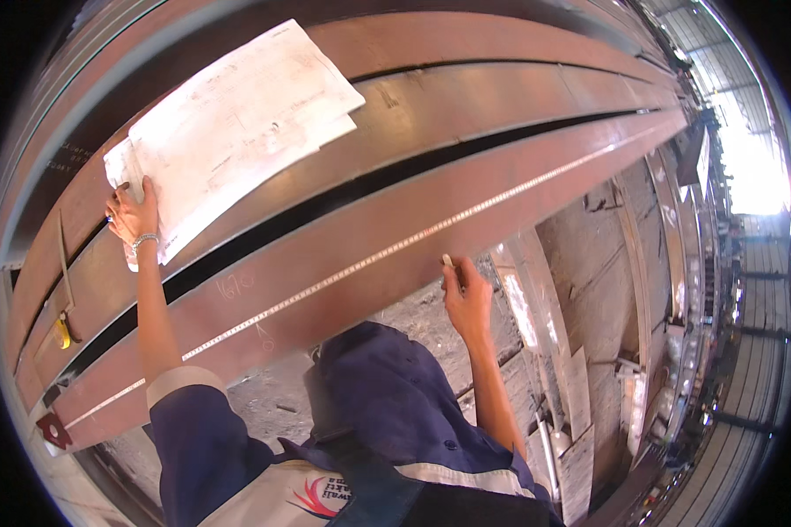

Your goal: The person measures and marks large metal sheets in a workshop using a tape measure and a marker. They repeatedly extend the tape measure along the sheet, mark measurement points, and occasionally consult a document placed on the sheet.

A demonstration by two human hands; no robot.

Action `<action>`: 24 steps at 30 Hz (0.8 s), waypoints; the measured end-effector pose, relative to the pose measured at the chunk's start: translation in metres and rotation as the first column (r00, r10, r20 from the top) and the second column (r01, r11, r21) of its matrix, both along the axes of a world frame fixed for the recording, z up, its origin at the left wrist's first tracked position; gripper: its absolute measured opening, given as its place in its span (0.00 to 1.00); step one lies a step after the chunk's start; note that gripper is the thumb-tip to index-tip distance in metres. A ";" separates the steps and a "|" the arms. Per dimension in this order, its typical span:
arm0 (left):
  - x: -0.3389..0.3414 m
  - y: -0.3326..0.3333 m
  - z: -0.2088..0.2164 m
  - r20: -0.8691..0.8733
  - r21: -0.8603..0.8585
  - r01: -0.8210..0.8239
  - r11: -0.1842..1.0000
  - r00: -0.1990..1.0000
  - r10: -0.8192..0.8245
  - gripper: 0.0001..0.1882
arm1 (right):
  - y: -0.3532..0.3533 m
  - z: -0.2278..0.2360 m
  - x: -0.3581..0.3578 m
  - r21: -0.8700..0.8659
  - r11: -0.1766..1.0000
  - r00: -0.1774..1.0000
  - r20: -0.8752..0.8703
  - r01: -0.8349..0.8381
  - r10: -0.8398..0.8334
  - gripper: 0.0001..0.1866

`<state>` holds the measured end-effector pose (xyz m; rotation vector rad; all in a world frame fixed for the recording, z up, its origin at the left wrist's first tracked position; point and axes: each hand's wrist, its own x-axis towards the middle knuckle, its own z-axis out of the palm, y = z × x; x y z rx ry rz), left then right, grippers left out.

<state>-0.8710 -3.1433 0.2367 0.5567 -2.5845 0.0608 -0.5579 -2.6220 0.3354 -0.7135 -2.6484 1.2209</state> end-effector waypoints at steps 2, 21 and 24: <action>0.002 -0.001 0.004 -0.057 0.003 0.000 1.000 0.998 0.000 0.34 | 0.005 0.003 -0.008 -0.071 0.997 0.999 0.043 0.028 -0.025 0.10; 0.006 0.011 0.018 -0.071 0.033 0.017 0.999 0.997 -0.015 0.33 | 0.015 0.000 -0.028 0.133 0.978 0.982 -0.078 -0.160 0.171 0.05; 0.006 0.011 0.018 -0.066 0.022 0.012 1.000 0.998 -0.011 0.33 | 0.014 0.001 -0.027 0.068 0.989 0.988 -0.077 -0.131 0.136 0.05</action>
